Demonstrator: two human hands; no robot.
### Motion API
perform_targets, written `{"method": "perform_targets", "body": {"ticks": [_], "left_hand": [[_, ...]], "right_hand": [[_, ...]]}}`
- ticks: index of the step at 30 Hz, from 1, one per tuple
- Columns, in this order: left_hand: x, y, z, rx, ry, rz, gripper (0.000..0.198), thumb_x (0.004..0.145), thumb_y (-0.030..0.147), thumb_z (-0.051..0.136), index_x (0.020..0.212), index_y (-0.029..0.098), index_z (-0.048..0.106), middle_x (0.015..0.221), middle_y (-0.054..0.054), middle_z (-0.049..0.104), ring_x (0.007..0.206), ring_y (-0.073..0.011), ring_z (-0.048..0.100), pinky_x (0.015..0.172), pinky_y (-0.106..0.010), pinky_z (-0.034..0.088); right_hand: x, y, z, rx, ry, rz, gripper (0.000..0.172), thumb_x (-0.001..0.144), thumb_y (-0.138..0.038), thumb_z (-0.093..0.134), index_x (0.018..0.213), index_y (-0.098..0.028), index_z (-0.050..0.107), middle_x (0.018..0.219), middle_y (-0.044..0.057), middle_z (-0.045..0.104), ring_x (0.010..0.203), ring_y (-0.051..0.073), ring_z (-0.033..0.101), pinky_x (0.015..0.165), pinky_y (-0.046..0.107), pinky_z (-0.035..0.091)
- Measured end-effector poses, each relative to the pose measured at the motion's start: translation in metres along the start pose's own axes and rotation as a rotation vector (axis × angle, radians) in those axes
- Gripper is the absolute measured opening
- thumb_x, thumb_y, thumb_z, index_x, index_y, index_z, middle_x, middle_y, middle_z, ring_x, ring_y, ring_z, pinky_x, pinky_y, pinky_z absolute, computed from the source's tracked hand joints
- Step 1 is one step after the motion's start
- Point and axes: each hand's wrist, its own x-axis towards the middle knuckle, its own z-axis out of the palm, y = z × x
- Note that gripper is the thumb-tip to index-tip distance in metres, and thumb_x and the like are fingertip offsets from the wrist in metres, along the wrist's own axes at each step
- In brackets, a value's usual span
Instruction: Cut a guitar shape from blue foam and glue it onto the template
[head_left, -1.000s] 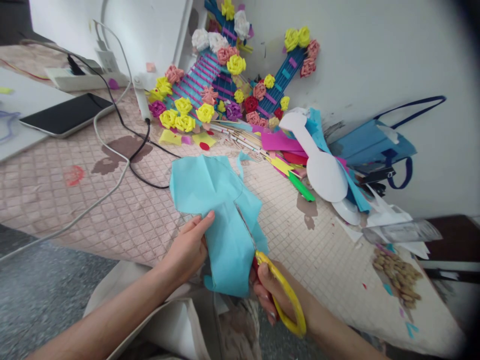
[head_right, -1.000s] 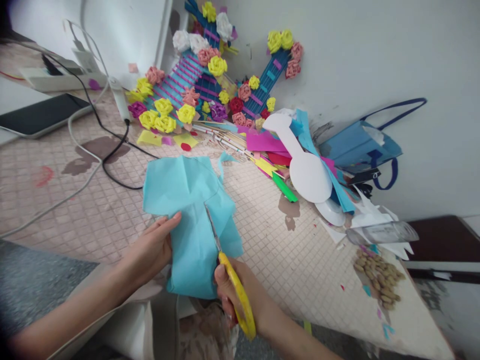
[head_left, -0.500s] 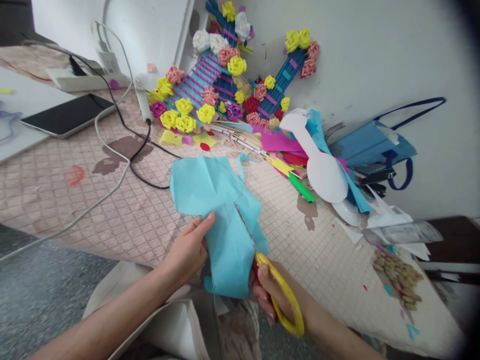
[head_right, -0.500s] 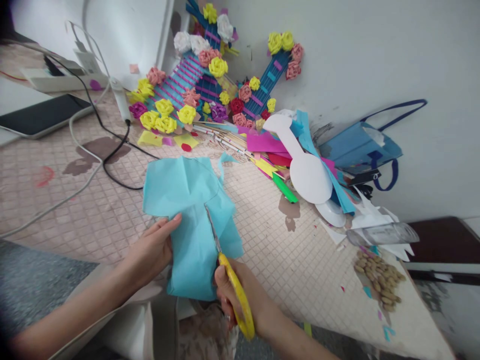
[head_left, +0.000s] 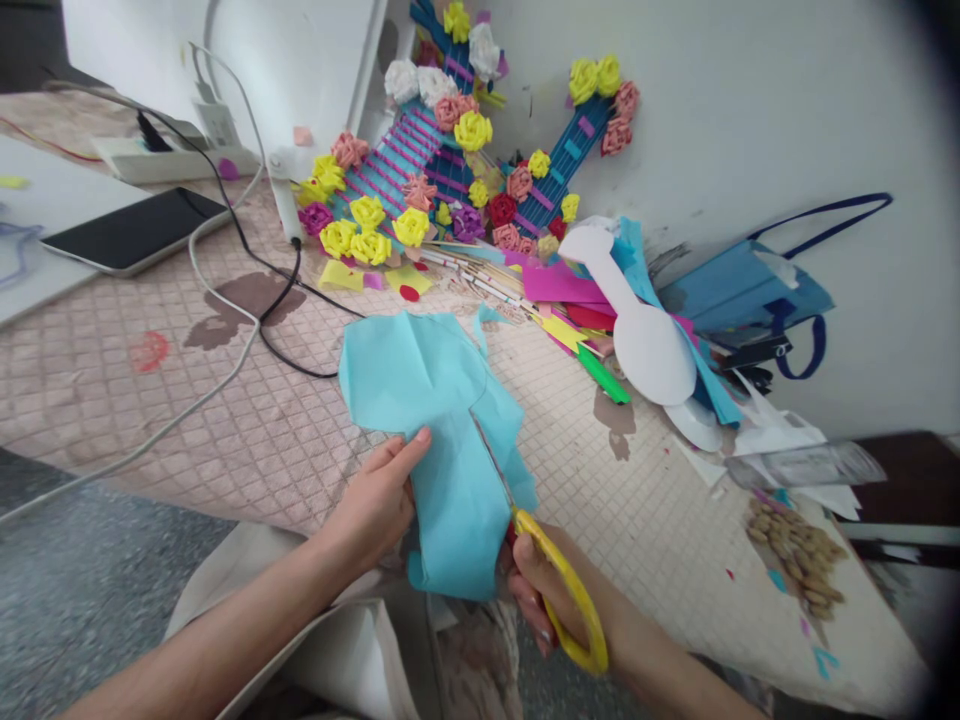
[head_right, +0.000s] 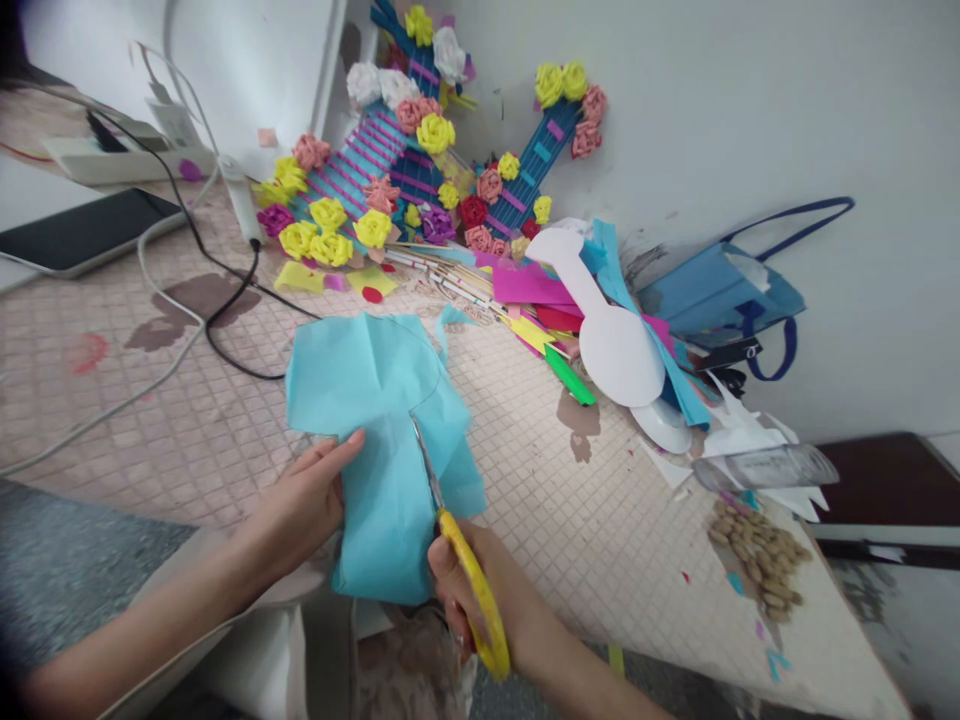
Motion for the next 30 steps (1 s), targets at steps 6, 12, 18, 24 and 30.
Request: {"method": "perform_targets", "body": {"ticks": [6,12,18,24,30], "left_hand": [[0.004,0.014,0.005,-0.039,-0.179,-0.064,0.010,0.088,0.014,0.060,0.093,0.013,0.068,0.093,-0.007,0.074,0.091,-0.0184,0.069,0.083,-0.026,0.055],[0.018,0.034,0.010,-0.051,-0.207,-0.283,0.026,0.096,0.020,0.045,0.104,0.007,0.066,0.085,-0.012,0.075,0.074,-0.0208,0.073,0.075,-0.031,0.060],[0.012,0.034,0.016,-0.071,-0.137,-0.257,0.027,0.096,0.010,0.040,0.113,0.005,0.060,0.090,-0.012,0.075,0.077,-0.0200,0.073,0.077,-0.032,0.060],[-0.007,0.029,0.021,-0.066,-0.100,-0.183,0.030,0.096,0.009,0.039,0.120,0.007,0.057,0.090,-0.010,0.075,0.080,-0.0202,0.073,0.076,-0.030,0.060],[-0.013,0.027,0.023,-0.048,-0.056,-0.128,0.031,0.098,0.011,0.038,0.124,0.009,0.055,0.089,-0.009,0.075,0.079,-0.0185,0.073,0.076,-0.030,0.060]], "right_hand": [[-0.007,-0.001,-0.004,-0.030,-0.019,-0.028,0.066,0.071,-0.087,0.037,0.071,-0.022,0.040,0.043,-0.011,0.035,0.029,0.004,0.032,0.030,0.016,0.036],[-0.014,-0.003,-0.004,-0.037,-0.035,-0.071,0.064,0.072,-0.086,0.038,0.072,-0.022,0.039,0.042,-0.012,0.034,0.029,0.003,0.027,0.030,0.016,0.035],[-0.017,-0.012,0.000,-0.156,-0.003,-0.101,0.064,0.073,-0.087,0.035,0.072,-0.023,0.039,0.040,-0.009,0.035,0.032,0.007,0.036,0.032,0.018,0.033],[-0.023,-0.017,0.003,-0.209,-0.022,-0.193,0.062,0.080,-0.082,0.026,0.077,-0.022,0.041,0.045,-0.008,0.037,0.038,0.009,0.039,0.040,0.021,0.038],[-0.023,-0.015,0.001,-0.205,-0.071,-0.217,0.060,0.084,-0.078,0.025,0.081,-0.021,0.042,0.048,-0.008,0.039,0.041,0.009,0.038,0.043,0.022,0.035]]}}
